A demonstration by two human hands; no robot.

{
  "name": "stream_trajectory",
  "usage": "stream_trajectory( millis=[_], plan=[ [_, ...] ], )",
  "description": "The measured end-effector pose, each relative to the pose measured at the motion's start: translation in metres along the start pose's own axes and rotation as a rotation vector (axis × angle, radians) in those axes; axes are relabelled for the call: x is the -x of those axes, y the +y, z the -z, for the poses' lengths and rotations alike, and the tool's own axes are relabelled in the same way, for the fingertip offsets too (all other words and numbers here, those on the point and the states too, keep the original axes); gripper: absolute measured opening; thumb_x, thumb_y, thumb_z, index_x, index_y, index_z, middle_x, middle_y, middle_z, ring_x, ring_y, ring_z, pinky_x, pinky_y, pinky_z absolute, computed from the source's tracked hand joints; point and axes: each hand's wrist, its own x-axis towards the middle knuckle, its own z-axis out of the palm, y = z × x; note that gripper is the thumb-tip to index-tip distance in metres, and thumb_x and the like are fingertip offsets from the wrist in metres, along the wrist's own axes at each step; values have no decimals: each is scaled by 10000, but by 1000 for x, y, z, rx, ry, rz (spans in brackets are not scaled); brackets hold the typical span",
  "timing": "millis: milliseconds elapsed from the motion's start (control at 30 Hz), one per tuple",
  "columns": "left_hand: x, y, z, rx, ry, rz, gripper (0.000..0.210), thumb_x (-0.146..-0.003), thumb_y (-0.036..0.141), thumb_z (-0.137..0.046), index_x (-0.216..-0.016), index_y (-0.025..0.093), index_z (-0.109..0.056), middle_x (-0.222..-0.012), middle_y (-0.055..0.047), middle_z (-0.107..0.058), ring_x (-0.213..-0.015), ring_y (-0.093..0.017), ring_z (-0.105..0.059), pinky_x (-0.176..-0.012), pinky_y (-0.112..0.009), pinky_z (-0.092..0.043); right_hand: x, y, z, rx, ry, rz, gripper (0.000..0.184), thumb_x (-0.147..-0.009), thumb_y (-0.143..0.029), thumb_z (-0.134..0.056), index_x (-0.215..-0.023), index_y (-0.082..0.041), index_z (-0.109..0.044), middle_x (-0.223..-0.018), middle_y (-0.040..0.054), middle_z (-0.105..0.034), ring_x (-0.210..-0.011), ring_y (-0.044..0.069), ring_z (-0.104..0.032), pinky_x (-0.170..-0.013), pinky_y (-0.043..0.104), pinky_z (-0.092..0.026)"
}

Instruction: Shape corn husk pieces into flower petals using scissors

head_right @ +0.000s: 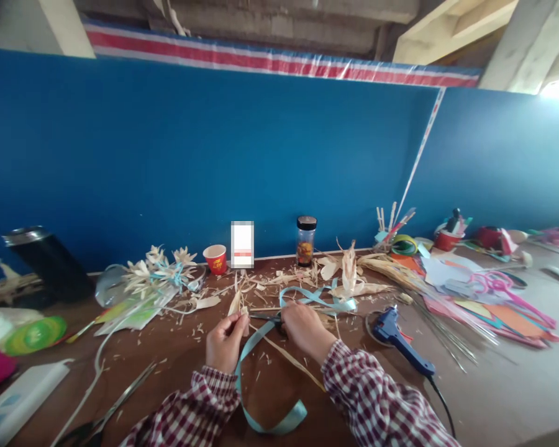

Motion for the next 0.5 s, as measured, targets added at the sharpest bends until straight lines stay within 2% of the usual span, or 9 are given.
stream_trajectory(
  millis=[100,200,267,333,400,500],
  plan=[
    [-2,0,0,51,0,34,345,-614,451,-701,-733,129,-732,-719,-76,-731,-711,-229,-673,-665,-303,-534,-5,9,5,-111,-47,-15,93,-739,-119,-570,-685,-180,-616,-677,42,-629,-636,172,-564,-601,282,-401],
    [-2,-1,0,95,-35,71,353,-618,455,-691,-721,120,-729,-656,-48,-711,-642,-187,-644,-614,-271,-512,-7,15,10,-510,-144,-65,90,-798,-208,-549,-757,-191,-626,-659,16,-628,-599,153,-566,-525,255,-406],
    [-2,-3,-2,128,-35,90,355,-616,452,-697,-720,114,-724,-631,-41,-696,-608,-165,-617,-592,-259,-496,-6,13,14,-788,-214,-148,145,-814,-288,-559,-908,-198,-622,-676,4,-632,-561,133,-559,-447,216,-379],
    [-2,-5,-3,164,-24,127,363,-609,452,-707,-722,108,-719,-621,-43,-685,-572,-146,-588,-560,-249,-477,-4,8,18,-980,-227,-228,329,-792,-351,-603,-1087,-209,-570,-724,8,-642,-545,114,-547,-389,173,-316],
    [-2,-7,-5,204,-20,193,385,-591,458,-720,-727,99,-712,-618,-43,-674,-508,-113,-537,-492,-227,-435,-1,0,20,-1090,-219,-248,454,-756,-362,-651,-1167,-204,-537,-781,32,-652,-568,106,-549,-371,150,-270],
    [-4,-7,-6,256,-31,290,430,-560,479,-737,-741,90,-701,-584,-22,-638,-404,-51,-404,-385,-186,-306,1,-10,19,-1114,-208,-184,430,-765,-324,-646,-1165,-198,-548,-880,67,-657,-710,145,-597,-404,154,-322]
  ],
)
